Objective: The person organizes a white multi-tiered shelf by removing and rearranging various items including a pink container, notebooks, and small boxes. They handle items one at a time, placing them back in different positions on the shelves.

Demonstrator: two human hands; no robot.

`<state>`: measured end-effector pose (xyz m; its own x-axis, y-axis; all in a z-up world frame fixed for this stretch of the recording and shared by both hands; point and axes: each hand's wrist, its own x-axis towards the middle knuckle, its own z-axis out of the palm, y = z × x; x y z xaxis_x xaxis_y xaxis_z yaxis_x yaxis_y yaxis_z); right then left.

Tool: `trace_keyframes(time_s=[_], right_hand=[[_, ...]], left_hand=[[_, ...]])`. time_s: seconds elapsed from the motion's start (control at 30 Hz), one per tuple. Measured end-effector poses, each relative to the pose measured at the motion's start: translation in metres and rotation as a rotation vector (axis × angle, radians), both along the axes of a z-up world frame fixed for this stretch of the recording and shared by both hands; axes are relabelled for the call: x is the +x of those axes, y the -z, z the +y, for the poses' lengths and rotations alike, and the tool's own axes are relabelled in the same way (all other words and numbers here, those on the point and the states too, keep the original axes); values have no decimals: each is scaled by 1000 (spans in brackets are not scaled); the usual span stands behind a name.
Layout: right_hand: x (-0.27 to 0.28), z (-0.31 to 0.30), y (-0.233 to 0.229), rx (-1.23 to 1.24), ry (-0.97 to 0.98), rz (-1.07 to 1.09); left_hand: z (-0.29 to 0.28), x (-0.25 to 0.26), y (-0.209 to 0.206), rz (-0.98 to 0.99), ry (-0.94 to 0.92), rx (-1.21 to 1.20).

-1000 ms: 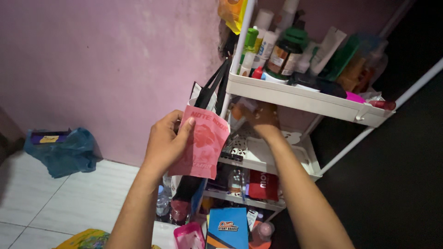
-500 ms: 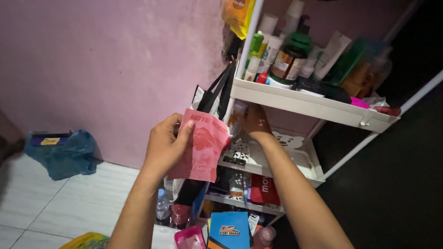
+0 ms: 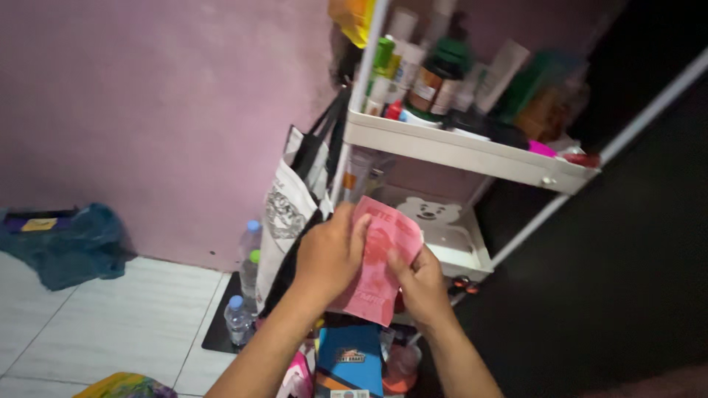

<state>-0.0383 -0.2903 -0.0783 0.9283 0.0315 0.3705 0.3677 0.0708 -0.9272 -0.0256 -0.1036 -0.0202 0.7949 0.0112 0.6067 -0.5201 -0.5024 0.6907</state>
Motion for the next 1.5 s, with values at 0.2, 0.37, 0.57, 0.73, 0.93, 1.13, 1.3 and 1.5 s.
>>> trace_keyframes(time_s=[0.2,0.37,0.57,0.73,0.93,1.13,1.3,1.5], right_hand=[[-23,-18,-23,642,-456,216],[-18,-30,-29,621,-492,304],[-9,-33,-1,654,-424,174],[-2,-36,10,731,-528,180],[-6,-16,-7,587,-255,363],[-2,-30,9,399,-247,228],[-1,-51,-12,-178,-27,127],[43,-92,-20,-536,569,-216]], left_hand=[[-33,-2,14,13,217,-164],[-47,5,27,343,604,-521],[-51,17,38,314,660,-620],[-61,21,60,345,542,-465],[-37,34,47,363,203,-414],[-41,28,65,-76,186,-328],[-29,19,37,40,-65,-308],[-27,12,22,-28,58,-381]])
